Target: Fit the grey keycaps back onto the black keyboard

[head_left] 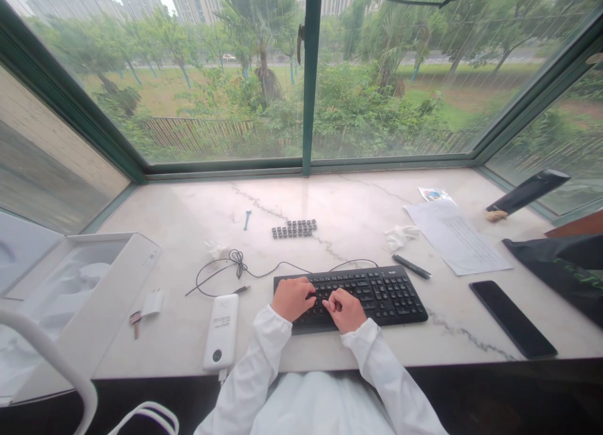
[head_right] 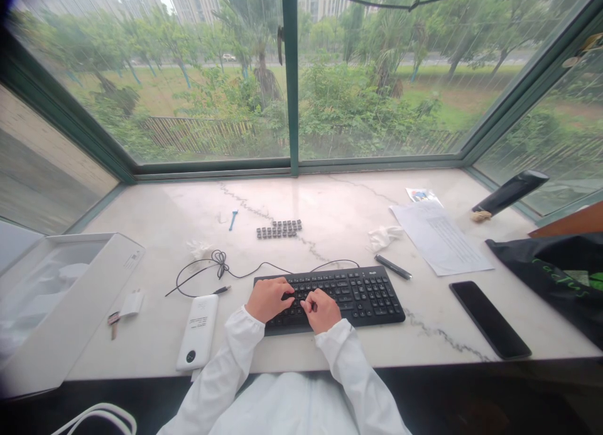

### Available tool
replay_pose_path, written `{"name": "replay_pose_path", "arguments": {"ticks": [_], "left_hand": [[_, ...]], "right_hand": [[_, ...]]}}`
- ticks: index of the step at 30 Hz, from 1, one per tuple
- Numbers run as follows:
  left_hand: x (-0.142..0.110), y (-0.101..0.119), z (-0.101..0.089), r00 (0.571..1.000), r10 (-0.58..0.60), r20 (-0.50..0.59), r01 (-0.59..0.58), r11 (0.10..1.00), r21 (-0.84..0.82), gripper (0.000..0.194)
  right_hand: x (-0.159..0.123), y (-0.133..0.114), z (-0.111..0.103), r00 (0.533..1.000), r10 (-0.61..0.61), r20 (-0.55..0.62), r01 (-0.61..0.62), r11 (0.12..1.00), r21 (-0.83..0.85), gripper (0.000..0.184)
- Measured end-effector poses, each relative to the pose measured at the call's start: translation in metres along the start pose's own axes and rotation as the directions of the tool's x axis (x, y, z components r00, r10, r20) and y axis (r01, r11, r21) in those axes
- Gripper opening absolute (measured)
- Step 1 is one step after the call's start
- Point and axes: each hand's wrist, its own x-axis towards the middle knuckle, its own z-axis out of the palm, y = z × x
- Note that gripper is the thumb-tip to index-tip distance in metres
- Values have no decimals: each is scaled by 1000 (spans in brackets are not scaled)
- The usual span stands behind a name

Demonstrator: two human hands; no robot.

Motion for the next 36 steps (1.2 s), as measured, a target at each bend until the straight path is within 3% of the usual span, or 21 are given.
{"name": "replay_pose_path", "arguments": {"ticks": [16,36], "left_hand": [[9,16,-7,995,-27,94,18,995,99,19],[12,12,-4,996,0,89,-9,995,99,17]], "right_hand": [[1,-1,1,1000,12,-2,-12,1000,6,28],[2,1,-1,999,42,28,-43,999,26,28]]}}
